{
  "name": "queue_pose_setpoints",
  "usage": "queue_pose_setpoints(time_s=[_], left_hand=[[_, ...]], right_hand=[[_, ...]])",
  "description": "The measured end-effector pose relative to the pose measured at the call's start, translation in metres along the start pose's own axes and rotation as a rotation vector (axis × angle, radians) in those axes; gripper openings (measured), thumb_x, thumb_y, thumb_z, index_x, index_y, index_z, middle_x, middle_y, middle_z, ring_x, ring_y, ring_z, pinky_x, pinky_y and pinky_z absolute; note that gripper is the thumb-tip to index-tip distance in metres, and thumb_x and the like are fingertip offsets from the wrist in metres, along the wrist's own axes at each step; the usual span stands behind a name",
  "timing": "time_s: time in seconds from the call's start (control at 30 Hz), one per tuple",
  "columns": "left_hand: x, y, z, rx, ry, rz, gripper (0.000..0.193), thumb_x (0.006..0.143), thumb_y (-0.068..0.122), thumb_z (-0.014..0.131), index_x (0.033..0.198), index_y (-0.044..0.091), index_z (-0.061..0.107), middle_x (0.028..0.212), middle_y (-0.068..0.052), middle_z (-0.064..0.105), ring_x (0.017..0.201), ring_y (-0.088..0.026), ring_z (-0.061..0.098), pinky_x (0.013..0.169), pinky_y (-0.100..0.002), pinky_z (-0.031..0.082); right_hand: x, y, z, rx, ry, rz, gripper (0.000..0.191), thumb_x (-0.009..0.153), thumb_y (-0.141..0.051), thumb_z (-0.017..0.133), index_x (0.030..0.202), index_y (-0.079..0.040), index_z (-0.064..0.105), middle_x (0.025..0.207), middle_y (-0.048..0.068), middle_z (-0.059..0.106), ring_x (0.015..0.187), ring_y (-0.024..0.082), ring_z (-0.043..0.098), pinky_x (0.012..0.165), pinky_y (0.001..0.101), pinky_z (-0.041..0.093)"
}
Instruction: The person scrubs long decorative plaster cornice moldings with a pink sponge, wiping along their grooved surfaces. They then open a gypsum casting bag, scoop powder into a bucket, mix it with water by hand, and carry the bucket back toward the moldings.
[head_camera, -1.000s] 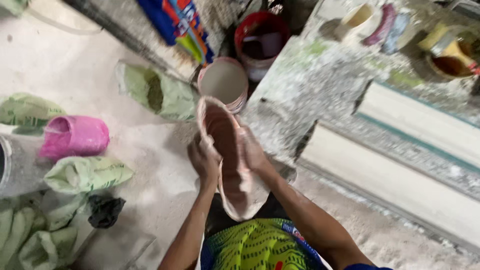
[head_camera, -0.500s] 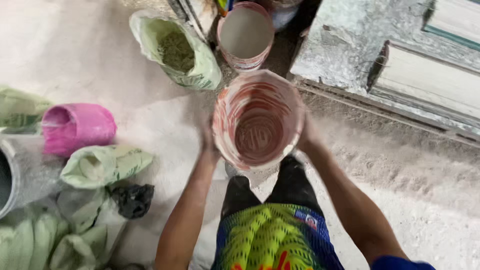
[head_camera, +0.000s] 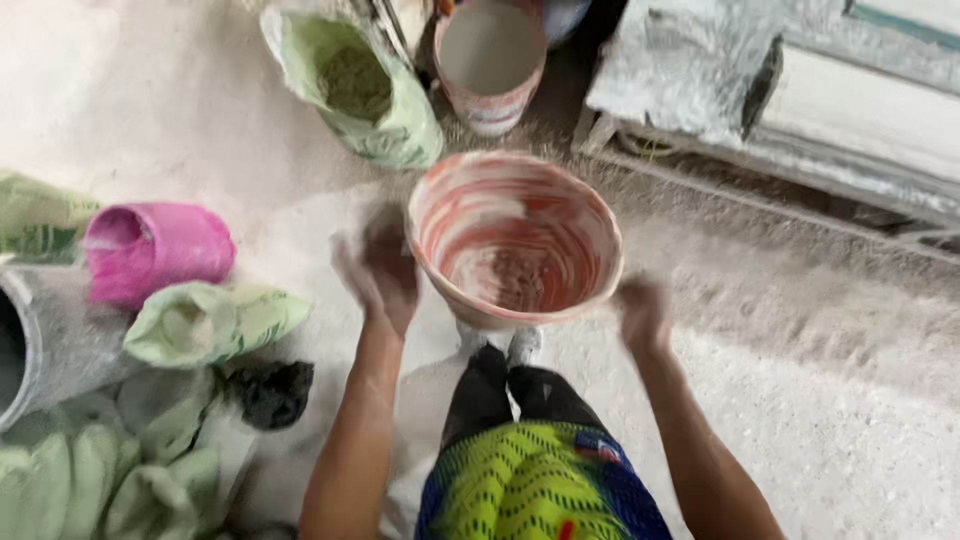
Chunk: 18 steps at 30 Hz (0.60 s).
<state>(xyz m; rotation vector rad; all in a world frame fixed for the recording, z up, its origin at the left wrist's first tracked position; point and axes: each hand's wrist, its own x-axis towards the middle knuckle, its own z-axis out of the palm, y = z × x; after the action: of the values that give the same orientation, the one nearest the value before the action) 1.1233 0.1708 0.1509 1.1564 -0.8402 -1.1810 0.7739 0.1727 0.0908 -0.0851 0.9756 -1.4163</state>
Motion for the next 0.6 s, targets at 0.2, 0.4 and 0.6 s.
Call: queue_pose_setpoints(time_s=[0.2,0.4,0.6], left_hand=[[-0.025,-0.01,0.067,-0.209,0.166,0.05,0.041,0.111,0.026,0.047,0.143,0.003,0.054,0.137,-0.009,0.061,0.125,-0.02,0.06,0.105,-0.04,0.052],[-0.028,0.05,0.006,-0.149,0.139,0.269,0.043,0.111,0.032,0.048,0.143,0.005,0.055,0.139,-0.009,0.063,0.126,-0.021,0.061,0.107,-0.038,0.054],[-0.044,0.031,0.089,0.081,0.187,0.205,0.044,0.111,0.032,0.047,0.146,0.006,0.052,0.14,-0.01,0.06,0.128,-0.022,0.058,0.11,-0.039,0.05]], right_hand=[[-0.036,0.071,0.025,-0.056,-0.275,0.186,0.057,0.103,-0.048,0.041,0.143,-0.008,0.049,0.146,0.01,0.055,0.135,0.028,0.052,0.114,0.0525,0.04],[-0.058,-0.022,-0.001,0.077,-0.137,0.026,0.06,0.102,-0.048,0.041,0.144,-0.007,0.049,0.145,0.011,0.057,0.134,0.028,0.055,0.115,0.0494,0.043],[-0.037,0.029,0.069,0.097,-0.307,0.004,0.062,0.101,-0.047,0.042,0.145,-0.005,0.05,0.144,0.011,0.06,0.133,0.028,0.058,0.116,0.0463,0.045]])
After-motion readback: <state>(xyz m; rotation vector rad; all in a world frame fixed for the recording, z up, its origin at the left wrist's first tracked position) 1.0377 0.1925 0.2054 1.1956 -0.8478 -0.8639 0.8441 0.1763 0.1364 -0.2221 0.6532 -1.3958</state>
